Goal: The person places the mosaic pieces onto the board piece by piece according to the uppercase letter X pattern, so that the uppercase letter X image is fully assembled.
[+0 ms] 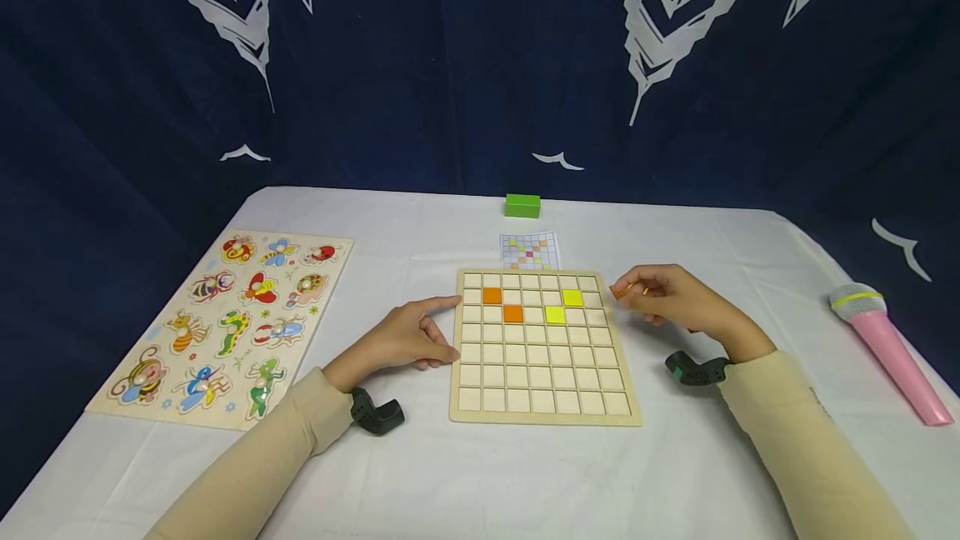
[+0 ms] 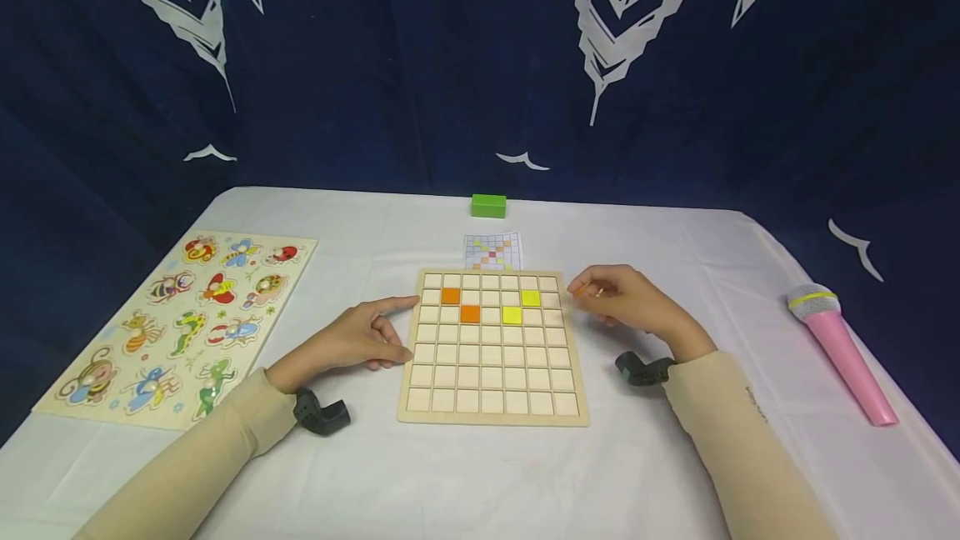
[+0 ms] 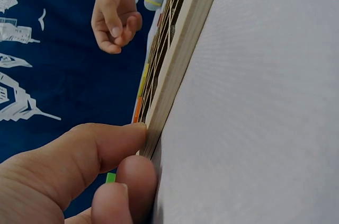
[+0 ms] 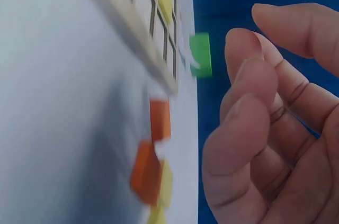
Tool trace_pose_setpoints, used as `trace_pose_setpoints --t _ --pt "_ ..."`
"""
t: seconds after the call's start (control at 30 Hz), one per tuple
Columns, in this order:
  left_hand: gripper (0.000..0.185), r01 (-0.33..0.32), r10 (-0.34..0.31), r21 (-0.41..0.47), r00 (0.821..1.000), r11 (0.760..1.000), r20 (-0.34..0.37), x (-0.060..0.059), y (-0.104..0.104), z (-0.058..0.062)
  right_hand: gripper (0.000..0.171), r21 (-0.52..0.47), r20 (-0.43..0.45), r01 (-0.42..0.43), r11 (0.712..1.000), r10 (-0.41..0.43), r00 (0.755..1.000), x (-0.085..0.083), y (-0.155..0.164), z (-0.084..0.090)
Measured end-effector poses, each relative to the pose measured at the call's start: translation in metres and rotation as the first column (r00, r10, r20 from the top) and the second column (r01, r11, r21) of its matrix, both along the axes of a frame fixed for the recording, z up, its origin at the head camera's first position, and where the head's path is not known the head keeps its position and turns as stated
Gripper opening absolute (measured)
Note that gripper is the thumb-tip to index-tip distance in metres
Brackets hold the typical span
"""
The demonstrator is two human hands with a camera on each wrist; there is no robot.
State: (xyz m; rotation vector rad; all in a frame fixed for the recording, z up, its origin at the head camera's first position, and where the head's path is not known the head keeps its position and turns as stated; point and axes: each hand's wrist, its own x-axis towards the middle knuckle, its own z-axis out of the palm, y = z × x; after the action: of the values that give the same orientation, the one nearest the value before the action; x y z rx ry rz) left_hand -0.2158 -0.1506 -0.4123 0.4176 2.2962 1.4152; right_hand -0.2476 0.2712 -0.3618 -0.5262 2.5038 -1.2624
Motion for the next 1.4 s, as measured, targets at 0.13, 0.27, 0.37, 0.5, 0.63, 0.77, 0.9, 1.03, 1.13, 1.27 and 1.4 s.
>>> trace_pose_setpoints --t 0.13,0.27,0.37,0.5,0.63,0.77,0.9,1.03,1.13,1.27,1.4 --pt "0.089 -0.004 0.004 -0.002 1.0 1.0 0.002 0.0 0.0 0.0 0.031 0.015 -0.009 0.047 0.999 -0.047 0.999 0.001 0.019 0.001" --pt "0.089 -0.004 0.004 -0.001 1.0 1.0 0.0 0.0 0.0 0.0 0.035 0.037 -0.012 0.103 0.994 -0.103 0.995 0.001 0.037 0.0" --pt "0.089 -0.003 0.003 0.003 1.0 1.0 0.003 0.0 0.0 -0.001 0.036 0.043 -0.031 0.129 0.991 -0.128 0.991 0.001 0.051 -0.002" --pt "0.089 -0.002 0.002 0.003 1.0 1.0 0.003 -0.001 0.001 -0.001 0.038 0.058 -0.033 0.151 0.987 -0.15 0.988 -0.001 0.069 -0.008" --pt "0.089 -0.004 0.004 -0.004 1.0 1.0 -0.001 -0.001 0.001 -0.001 0.031 0.046 -0.012 0.165 0.985 -0.165 0.986 -0.001 0.088 -0.014" --pt "0.09 -0.008 0.008 -0.007 1.0 1.0 0.001 -0.001 0.001 0.0 0.019 0.008 0.02 0.173 0.985 -0.173 0.985 0.0 0.105 -0.02" --pt "0.09 -0.006 0.006 -0.004 1.0 1.0 0.003 0.0 0.0 -0.001 0.022 0.02 0.062 0.181 0.983 -0.181 0.981 0.001 0.116 -0.026" --pt "0.089 -0.005 0.005 -0.002 1.0 1.0 0.001 0.0 0.001 0.0 0.029 0.022 0.082 0.167 0.986 -0.168 0.982 0.001 0.124 -0.032" --pt "0.089 -0.005 0.005 0.0 1.0 1.0 0.0 0.0 0.001 -0.001 0.033 -0.013 0.073 0.126 0.992 -0.125 0.989 0.001 0.13 -0.037" --pt "0.089 -0.006 0.006 0.0 1.0 1.0 0.002 0.001 0.001 0.0 0.037 -0.031 0.052 0.083 0.996 -0.081 0.995 0.0 0.133 -0.042" --pt "0.089 -0.005 0.005 -0.006 1.0 1.0 -0.002 0.0 0.001 0.0 0.032 -0.015 0.055 0.077 0.997 -0.076 0.996 -0.002 0.131 -0.042"
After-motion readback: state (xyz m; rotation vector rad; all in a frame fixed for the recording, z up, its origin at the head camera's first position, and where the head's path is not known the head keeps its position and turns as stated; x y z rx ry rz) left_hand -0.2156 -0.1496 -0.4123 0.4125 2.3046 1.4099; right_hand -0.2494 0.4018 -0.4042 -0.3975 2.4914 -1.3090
